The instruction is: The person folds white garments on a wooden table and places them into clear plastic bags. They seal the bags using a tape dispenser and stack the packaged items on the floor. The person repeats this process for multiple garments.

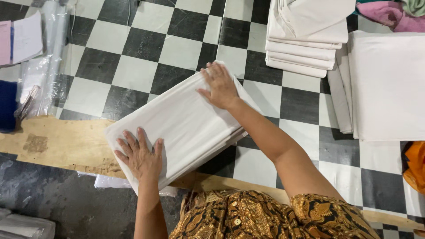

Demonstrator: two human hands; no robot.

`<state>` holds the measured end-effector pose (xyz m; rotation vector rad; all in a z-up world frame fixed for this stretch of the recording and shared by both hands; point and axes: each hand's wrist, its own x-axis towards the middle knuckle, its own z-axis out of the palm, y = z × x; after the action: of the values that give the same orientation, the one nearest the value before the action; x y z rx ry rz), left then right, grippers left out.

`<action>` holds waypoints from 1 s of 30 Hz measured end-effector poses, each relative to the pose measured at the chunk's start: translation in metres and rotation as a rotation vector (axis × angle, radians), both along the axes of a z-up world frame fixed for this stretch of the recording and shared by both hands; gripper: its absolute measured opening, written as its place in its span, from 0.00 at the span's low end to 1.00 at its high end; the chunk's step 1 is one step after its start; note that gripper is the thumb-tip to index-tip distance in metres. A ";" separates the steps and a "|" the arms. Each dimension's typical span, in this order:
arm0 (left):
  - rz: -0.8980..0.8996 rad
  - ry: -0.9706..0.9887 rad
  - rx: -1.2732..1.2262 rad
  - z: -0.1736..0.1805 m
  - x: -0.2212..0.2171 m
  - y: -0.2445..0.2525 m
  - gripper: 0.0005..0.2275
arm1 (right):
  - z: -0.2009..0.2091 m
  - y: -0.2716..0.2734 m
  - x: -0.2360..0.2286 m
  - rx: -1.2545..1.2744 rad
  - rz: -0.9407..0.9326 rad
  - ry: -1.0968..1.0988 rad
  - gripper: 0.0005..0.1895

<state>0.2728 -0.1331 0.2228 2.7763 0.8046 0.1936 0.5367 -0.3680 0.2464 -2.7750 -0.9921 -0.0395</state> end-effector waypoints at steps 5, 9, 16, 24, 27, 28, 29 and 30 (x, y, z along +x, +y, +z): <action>0.016 -0.050 -0.044 0.003 -0.002 -0.002 0.38 | -0.030 -0.045 0.080 0.028 -0.362 0.363 0.39; 0.038 -0.040 -0.002 -0.001 -0.001 -0.002 0.39 | -0.054 -0.130 0.114 0.345 -0.586 -0.067 0.14; 0.068 -0.020 -0.005 -0.009 0.004 -0.002 0.40 | -0.025 -0.262 0.196 -0.034 -0.430 -0.747 0.32; 0.088 0.034 0.004 -0.021 0.002 0.004 0.41 | 0.027 -0.300 0.233 0.225 -0.280 -0.376 0.06; 0.080 0.024 0.015 -0.020 0.001 0.005 0.41 | 0.035 -0.265 0.220 0.206 -0.248 -0.356 0.04; 0.082 0.031 0.007 -0.018 -0.001 0.005 0.41 | 0.033 -0.256 0.210 0.186 -0.240 -0.315 0.03; 0.084 0.033 -0.001 -0.019 0.000 0.004 0.41 | 0.031 -0.252 0.200 0.153 -0.177 -0.390 0.09; 0.087 0.035 -0.008 -0.018 0.001 0.004 0.40 | 0.026 -0.252 0.189 0.119 -0.115 -0.465 0.17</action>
<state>0.2741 -0.1291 0.2043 2.7466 0.9334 0.1576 0.7258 -0.6198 0.2728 -2.7623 -0.8815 -0.7635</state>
